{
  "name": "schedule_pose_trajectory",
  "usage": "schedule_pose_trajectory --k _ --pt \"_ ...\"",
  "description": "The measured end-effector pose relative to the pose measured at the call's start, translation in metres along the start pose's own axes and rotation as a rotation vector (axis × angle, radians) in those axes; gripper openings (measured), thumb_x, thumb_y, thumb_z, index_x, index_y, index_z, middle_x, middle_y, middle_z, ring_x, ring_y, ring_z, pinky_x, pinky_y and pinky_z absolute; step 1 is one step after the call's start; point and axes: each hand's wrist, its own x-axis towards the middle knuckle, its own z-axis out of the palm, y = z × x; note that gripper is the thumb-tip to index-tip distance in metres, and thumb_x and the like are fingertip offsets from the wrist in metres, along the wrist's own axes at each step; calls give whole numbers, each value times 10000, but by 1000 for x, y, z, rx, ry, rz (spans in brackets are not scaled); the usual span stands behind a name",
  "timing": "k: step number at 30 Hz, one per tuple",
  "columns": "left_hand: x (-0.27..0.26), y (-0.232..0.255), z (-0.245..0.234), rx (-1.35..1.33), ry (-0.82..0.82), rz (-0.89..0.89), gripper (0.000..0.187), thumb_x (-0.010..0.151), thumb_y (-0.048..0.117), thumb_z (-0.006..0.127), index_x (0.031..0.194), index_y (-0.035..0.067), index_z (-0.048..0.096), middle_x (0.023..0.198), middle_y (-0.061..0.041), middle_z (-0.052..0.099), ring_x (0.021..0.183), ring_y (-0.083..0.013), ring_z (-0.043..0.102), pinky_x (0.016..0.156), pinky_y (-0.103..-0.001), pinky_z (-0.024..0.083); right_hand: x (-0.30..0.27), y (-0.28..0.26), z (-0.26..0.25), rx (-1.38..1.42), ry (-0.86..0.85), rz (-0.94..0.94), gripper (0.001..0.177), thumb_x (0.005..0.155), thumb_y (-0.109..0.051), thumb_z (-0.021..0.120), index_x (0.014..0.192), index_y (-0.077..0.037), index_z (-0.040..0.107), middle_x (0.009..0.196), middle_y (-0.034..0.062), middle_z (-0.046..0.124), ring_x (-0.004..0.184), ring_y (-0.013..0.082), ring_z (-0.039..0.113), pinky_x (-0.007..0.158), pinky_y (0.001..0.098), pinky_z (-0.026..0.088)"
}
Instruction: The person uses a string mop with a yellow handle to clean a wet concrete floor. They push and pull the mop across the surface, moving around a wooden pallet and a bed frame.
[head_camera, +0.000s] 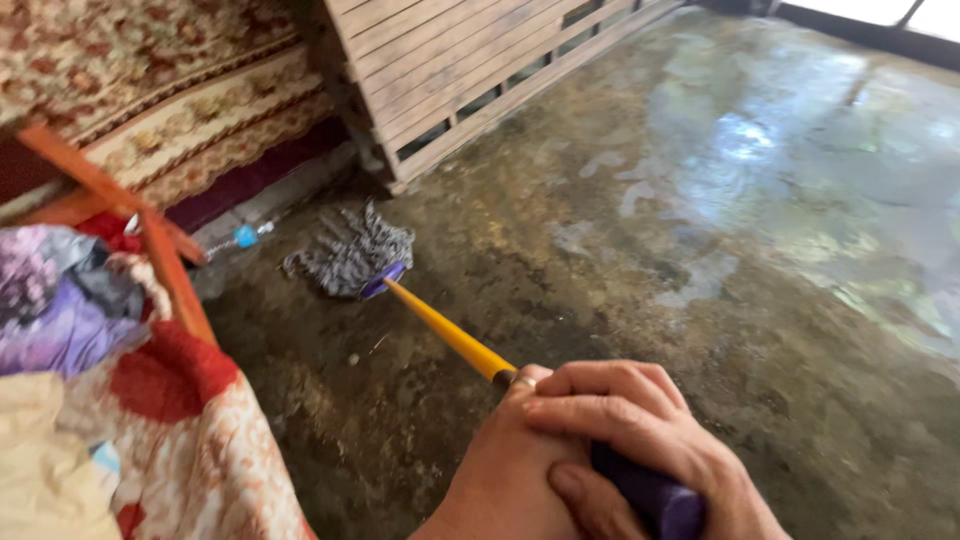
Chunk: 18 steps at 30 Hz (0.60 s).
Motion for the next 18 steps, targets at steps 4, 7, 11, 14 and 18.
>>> schedule_pose_trajectory --k 4,7,11,14,18 --pt "5 -10 -23 -33 33 4 284 914 247 594 1154 127 687 1208 -128 699 1176 -350 619 1033 -419 472 27 5 13 67 -53 -21 342 883 -130 743 1223 -95 724 1264 93 711 1232 264 612 1072 408 479" --pt "13 -28 -42 -55 88 -16 319 885 252 628 1178 135 676 1231 -129 685 1177 -350 610 1025 -416 473 55 18 32 44 -60 -108 365 864 -123 767 1223 -106 702 1258 95 694 1198 252 667 1050 382 484" --pt "22 -77 -73 60 128 73 412 839 233 688 1238 138 652 1277 -128 666 1175 -350 599 1057 -424 469 90 32 70 -13 -74 -116 394 823 -105 787 1207 -105 703 1253 100 680 1198 264 648 1045 384 498" --pt "28 -123 -93 118 106 153 399 793 242 730 1173 139 669 1247 -125 680 1166 -353 596 1048 -447 453 120 48 101 -19 -89 -115 422 810 -93 775 1224 -98 691 1271 110 659 1213 285 619 1055 400 488" --pt "50 -191 -126 96 75 159 375 817 214 720 1179 124 678 1266 -122 669 1197 -299 606 1040 -407 493 159 76 146 22 -74 -105 402 848 -76 754 1243 -102 681 1303 118 647 1261 302 606 1096 413 477"
